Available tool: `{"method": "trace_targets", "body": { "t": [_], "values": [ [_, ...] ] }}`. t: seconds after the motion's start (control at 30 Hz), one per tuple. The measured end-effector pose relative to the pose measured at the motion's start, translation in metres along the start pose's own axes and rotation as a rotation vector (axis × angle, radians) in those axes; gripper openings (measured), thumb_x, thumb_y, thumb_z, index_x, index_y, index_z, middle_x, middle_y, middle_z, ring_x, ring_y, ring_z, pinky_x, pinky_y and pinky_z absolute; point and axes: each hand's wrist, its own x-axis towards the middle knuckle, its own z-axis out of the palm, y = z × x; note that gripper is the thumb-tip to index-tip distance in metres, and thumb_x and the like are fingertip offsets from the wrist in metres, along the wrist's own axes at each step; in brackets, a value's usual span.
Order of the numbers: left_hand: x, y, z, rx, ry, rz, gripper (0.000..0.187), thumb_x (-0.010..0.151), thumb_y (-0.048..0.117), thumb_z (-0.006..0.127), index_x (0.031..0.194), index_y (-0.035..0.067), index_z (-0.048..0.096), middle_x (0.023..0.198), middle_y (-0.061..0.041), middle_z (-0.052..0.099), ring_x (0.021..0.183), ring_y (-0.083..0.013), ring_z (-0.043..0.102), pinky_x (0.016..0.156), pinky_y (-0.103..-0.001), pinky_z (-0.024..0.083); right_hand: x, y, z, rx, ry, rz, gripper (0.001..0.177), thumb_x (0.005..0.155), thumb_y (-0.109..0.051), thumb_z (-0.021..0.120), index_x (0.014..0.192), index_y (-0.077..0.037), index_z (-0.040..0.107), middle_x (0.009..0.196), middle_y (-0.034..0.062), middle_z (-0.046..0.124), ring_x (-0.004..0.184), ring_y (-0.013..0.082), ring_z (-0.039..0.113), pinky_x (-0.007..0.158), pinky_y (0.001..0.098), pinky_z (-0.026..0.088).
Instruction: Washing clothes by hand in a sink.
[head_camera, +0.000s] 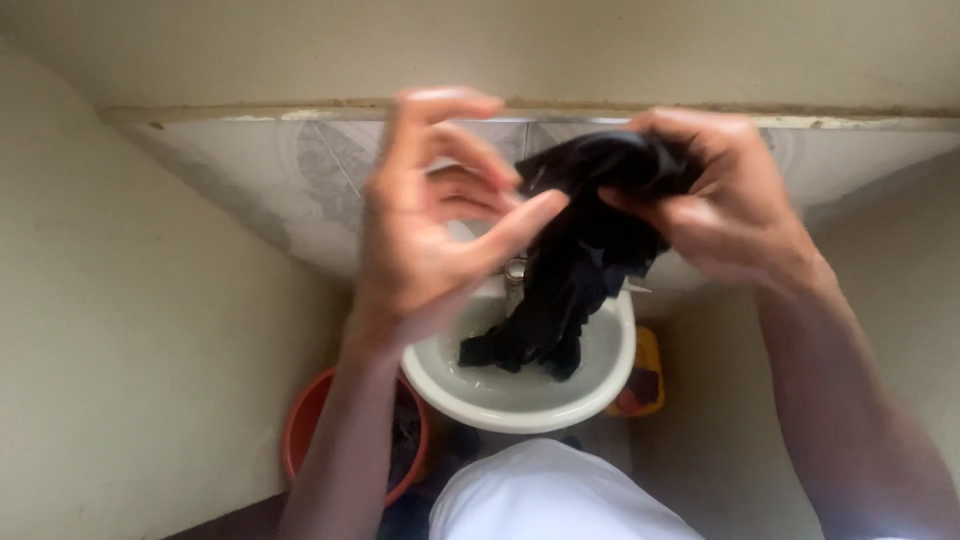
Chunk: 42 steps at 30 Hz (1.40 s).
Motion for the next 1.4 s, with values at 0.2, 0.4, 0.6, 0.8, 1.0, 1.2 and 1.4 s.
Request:
{"method": "trace_targets", "body": {
  "t": [0.2,0.4,0.6,0.8,1.0,1.2,1.4],
  "values": [
    [-0.016,-0.115,0.03,0.029,0.017,0.233,0.124,0.061,0.022,0.102,0.155,0.001,0.023,0.142,-0.021,0.052,0.131,-0.0292,0.055,0.11,-0.043,0.05,0.012,-0.012,0.007,0.079,0.045,-0.185,0.017,0.097,0.004,0.079,0.11,0.0,0.07,0.098,0.0015,0.071,0.09,0.0049,0.066,0.08,0.0214,0.056],
    [-0.041,-0.235,0.083,-0.273,-0.026,-0.004,0.065,0.079,0.014,0.093,0.132,0.0,0.056,0.118,-0.01,0.071,0.107,-0.0161,0.07,0.095,-0.037,0.06,0.013,-0.055,0.009,0.106,0.116,-0.217,0.02,0.093,0.003,0.081,0.11,0.001,0.07,0.099,0.0043,0.072,0.085,0.0053,0.067,0.077,0.02,0.056],
    [-0.047,-0.28,0.086,-0.277,0.049,-0.101,0.028,0.091,0.001,0.07,0.118,-0.001,0.065,0.106,-0.004,0.073,0.097,-0.0122,0.068,0.086,-0.031,0.056,-0.007,-0.045,-0.017,-0.004,0.224,-0.245,0.02,0.095,0.003,0.082,0.11,0.001,0.068,0.102,0.0053,0.072,0.09,0.0079,0.07,0.084,0.0213,0.059],
    [-0.041,-0.253,0.053,-0.459,0.1,-0.157,0.023,0.093,-0.011,0.056,0.111,-0.003,0.068,0.089,-0.001,0.07,0.076,-0.0101,0.061,0.067,-0.029,0.051,-0.056,0.023,-0.047,0.311,0.327,-0.116,0.02,0.103,0.005,0.074,0.116,-0.005,0.062,0.112,0.0048,0.07,0.104,0.0134,0.071,0.098,0.027,0.061],
    [-0.038,-0.2,0.037,-0.307,0.1,-0.118,0.017,0.089,-0.011,0.064,0.104,-0.004,0.068,0.091,0.0,0.07,0.084,-0.0071,0.061,0.075,-0.026,0.052,-0.138,0.204,-0.03,0.251,0.612,0.483,0.043,0.096,-0.009,0.073,0.133,0.0,0.052,0.125,0.0081,0.067,0.116,0.0219,0.068,0.104,0.0386,0.056],
    [-0.028,-0.155,0.037,-0.088,-0.037,-0.102,0.022,0.078,-0.005,0.071,0.099,-0.003,0.067,0.087,-0.002,0.071,0.086,-0.0058,0.06,0.078,-0.027,0.053,-0.183,0.324,0.083,1.308,0.465,0.62,0.073,0.093,-0.047,0.061,0.142,0.006,0.055,0.15,0.0162,0.057,0.138,0.0312,0.052,0.116,0.0483,0.041],
    [-0.02,-0.105,0.03,0.222,-0.208,-0.13,0.023,0.073,-0.003,0.066,0.095,-0.004,0.062,0.081,-0.02,0.066,0.076,-0.0201,0.065,0.072,-0.033,0.052,-0.174,0.327,0.163,1.226,0.355,0.821,0.048,0.093,-0.02,0.067,0.136,-0.002,0.058,0.132,0.0125,0.065,0.117,0.026,0.064,0.104,0.0439,0.05]
  ]
}}
